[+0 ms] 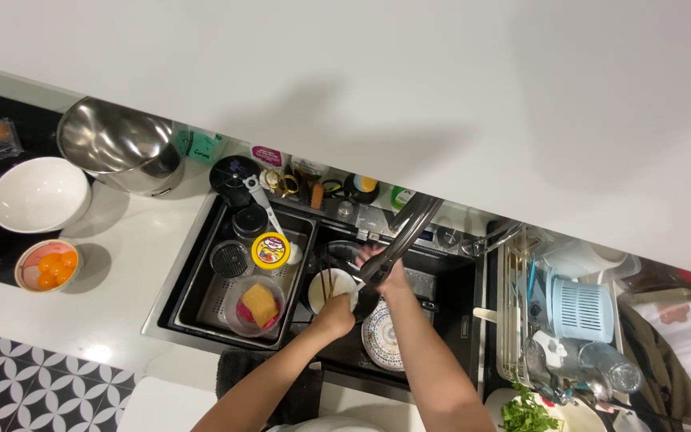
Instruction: Cracking eggs and separating yolks from whites into separate bowls.
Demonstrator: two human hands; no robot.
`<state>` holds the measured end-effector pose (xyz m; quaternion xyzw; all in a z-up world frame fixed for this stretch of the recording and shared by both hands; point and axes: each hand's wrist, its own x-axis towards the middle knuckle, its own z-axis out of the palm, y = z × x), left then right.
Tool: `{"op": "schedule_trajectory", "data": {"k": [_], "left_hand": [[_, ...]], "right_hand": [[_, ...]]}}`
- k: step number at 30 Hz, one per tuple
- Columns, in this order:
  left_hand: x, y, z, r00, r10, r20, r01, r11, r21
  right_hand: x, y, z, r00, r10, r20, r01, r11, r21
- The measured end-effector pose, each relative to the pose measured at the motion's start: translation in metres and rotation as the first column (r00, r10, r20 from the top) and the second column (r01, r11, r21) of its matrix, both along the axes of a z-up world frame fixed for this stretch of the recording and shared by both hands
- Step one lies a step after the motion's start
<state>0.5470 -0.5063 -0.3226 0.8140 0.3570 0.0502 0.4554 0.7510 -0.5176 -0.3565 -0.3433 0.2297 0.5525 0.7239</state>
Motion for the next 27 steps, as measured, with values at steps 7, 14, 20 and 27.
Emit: {"op": "schedule_trajectory", "data": {"k": [7, 14, 20, 27], "left_hand": [[-0.027, 0.030, 0.078, 0.966, -0.215, -0.141, 0.237, 0.959, 0.158], [-0.018, 0.033, 0.168, 0.896, -0.426, -0.127, 0.428, 0.904, -0.018], [-0.001, 0.011, 0.056, 0.835, -0.549, 0.047, 0.551, 0.830, -0.092], [0.023, -0.036, 0.161, 0.757, -0.633, -0.160, 0.649, 0.701, 0.296]], "right_hand": [[0.004, 0.006, 0.019, 0.984, -0.105, 0.143, 0.034, 0.900, 0.434], [0.009, -0.047, -0.017, 0.912, 0.313, 0.267, -0.344, 0.935, 0.080], [0.076, -0.044, 0.097, -0.184, 0.808, 0.560, 0.087, 0.581, -0.810], [0.141, -0.029, 0.219, -0.634, 0.513, 0.578, 0.640, 0.768, 0.020]]}}
